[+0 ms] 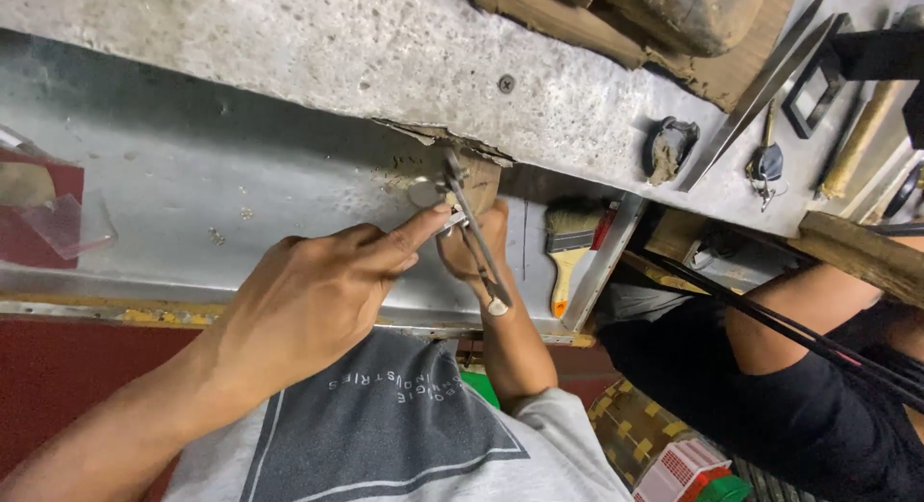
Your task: Cutting a small metal piece using a jeweler's saw on a workbench
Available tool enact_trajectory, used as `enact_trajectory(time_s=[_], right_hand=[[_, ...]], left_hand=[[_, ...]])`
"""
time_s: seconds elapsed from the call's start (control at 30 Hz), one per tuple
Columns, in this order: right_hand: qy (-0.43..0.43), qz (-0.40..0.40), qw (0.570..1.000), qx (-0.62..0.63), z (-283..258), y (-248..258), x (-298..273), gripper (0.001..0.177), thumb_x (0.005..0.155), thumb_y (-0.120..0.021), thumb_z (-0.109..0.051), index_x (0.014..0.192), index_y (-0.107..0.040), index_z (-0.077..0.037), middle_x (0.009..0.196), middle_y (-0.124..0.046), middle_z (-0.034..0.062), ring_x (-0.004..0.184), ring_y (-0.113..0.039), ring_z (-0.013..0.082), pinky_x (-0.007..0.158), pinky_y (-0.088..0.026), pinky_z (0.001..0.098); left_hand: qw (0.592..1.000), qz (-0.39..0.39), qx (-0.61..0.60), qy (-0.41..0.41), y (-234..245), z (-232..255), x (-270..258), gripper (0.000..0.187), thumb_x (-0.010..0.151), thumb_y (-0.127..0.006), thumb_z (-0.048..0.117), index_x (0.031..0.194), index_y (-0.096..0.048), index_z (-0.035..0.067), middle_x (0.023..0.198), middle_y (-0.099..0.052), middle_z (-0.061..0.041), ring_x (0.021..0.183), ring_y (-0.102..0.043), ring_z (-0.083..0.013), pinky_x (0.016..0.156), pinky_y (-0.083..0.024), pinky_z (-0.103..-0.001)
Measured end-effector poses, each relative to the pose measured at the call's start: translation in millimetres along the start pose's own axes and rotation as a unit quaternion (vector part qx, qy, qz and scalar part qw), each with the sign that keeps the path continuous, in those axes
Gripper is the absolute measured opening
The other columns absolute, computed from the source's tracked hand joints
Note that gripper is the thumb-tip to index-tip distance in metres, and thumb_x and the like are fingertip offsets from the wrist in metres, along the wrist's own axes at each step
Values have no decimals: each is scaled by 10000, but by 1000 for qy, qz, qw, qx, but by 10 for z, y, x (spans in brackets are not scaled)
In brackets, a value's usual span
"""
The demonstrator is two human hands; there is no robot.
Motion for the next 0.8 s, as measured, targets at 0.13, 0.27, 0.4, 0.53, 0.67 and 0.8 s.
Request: enact_trajectory(time_s=[0.13, 0.27, 0.4, 0.53, 0.67, 0.8], right_hand=[[-40, 64, 994, 84, -67, -2, 3, 388, 821, -576, -20, 537, -359, -173, 502, -372, -48, 458, -370, 140, 510, -261, 345], [-84, 55, 984, 150, -389, 319, -156, 208, 818, -457, 32, 749, -564, -132, 600, -401, -73, 574, -326, 69, 493, -282, 314], [0, 78, 979, 186, -346, 279, 157, 212, 662, -442, 71, 593, -427, -128, 550, -335, -50, 540, -262, 90, 481, -207, 313], [-19, 71, 978, 196, -582, 412, 233, 96, 941, -617, -64, 855, -654, -87, 791, -630, 5, 744, -625, 156, 632, -515, 302], [-81, 68, 988, 114, -280, 169, -208, 337, 889, -552, -67, 698, -303, -186, 637, -245, -118, 623, -242, 62, 495, -233, 299], [-22, 74, 986, 147, -242, 164, -102, 263, 926, -539, -32, 709, -433, -135, 556, -393, -37, 489, -325, 82, 451, -290, 305]], left_hand=[[998, 39, -32, -33, 12, 9, 37, 721, 868, -668, -13, 1539, -494, 187, 850, -787, -54, 508, -708, -264, 453, -614, -456], [995, 65, -49, -52, 63, 26, 42, 637, 951, -662, 34, 1551, -482, 154, 641, -666, -88, 460, -611, -267, 439, -539, -453], [998, 44, -24, -28, 22, 19, 25, 742, 895, -675, 10, 1570, -431, 199, 875, -794, -90, 541, -735, -282, 477, -646, -460], [1000, 11, 21, -19, -25, -3, 15, 772, 869, -666, 44, 1585, -428, 210, 936, -786, 1, 574, -716, -234, 444, -603, -447], [997, 20, -65, -25, 66, 9, 40, 636, 955, -603, 54, 1564, -451, 160, 873, -777, -49, 610, -714, -234, 446, -587, -428], [999, 4, -39, -16, 24, -13, 35, 692, 935, -611, 56, 1586, -416, 185, 920, -787, -59, 587, -719, -259, 407, -596, -440]])
Point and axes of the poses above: each hand's wrist, its own x-axis towards the middle knuckle, its own y-axis out of the back of the hand, z = x × y, the point moved 1 cm from there along x, towards the middle knuckle
